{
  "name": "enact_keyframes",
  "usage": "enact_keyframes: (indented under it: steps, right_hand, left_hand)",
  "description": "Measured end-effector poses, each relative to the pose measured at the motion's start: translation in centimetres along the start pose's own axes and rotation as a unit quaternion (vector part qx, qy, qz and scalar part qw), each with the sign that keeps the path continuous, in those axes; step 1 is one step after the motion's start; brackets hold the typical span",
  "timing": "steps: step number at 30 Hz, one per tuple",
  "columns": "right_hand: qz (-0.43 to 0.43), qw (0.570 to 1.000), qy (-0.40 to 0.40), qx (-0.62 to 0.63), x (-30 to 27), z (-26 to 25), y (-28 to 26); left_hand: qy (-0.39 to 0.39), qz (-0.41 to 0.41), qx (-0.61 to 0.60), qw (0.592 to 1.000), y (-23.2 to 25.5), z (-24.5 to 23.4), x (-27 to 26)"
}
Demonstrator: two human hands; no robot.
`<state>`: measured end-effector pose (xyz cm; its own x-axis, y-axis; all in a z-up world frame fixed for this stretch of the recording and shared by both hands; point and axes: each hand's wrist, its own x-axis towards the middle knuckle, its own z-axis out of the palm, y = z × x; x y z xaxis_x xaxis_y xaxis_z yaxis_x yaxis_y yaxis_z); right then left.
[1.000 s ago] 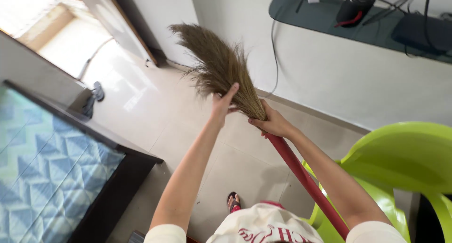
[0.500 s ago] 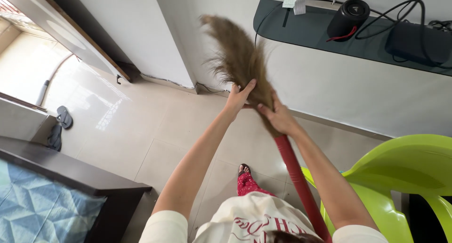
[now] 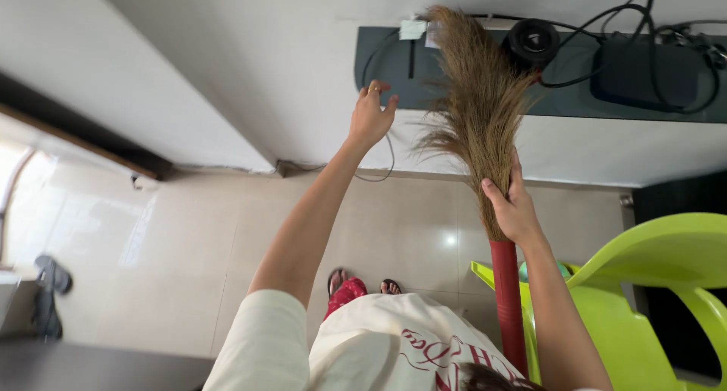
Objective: The person folds a towel and hangs it on a door handle, then picks up a stuffed toy and a pair of yellow slippers, placing them on a chair. The person then sweeps the floor with a broom, moving slippers aside to clear the area.
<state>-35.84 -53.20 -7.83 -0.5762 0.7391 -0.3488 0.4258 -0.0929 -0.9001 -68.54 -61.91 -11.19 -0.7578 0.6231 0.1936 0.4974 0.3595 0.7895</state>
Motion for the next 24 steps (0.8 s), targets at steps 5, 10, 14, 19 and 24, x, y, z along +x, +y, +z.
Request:
enact_keyframes:
  steps: [5,10,14,19,24]
  right_hand:
    - [-0.131,0.987,0.062,-0.064,-1.6,0.6,0.0]
    - [-0.055,0.994,0.095,-0.005,-3.4,2.7,-1.2]
    - [-0.006,0.995,0.094,0.017,-3.7,4.5,-0.8]
    - [-0.054,0.996,0.07,0.008,-4.8,5.0,1.0]
    - [0.115,0.983,0.114,0.092,-6.8,4.4,0.4]
  left_hand:
    - [-0.047,0.0,0.071,0.996,2.2,3.3,8.0]
    - [-0.055,0.014,0.156,0.986,3.5,6.1,14.5]
    - [-0.103,0.043,0.263,0.958,2.4,7.7,16.3]
    - [-0.11,0.153,0.329,0.925,0.3,9.2,17.5]
    - [-0.101,0.258,0.281,0.919,-0.8,9.1,19.6]
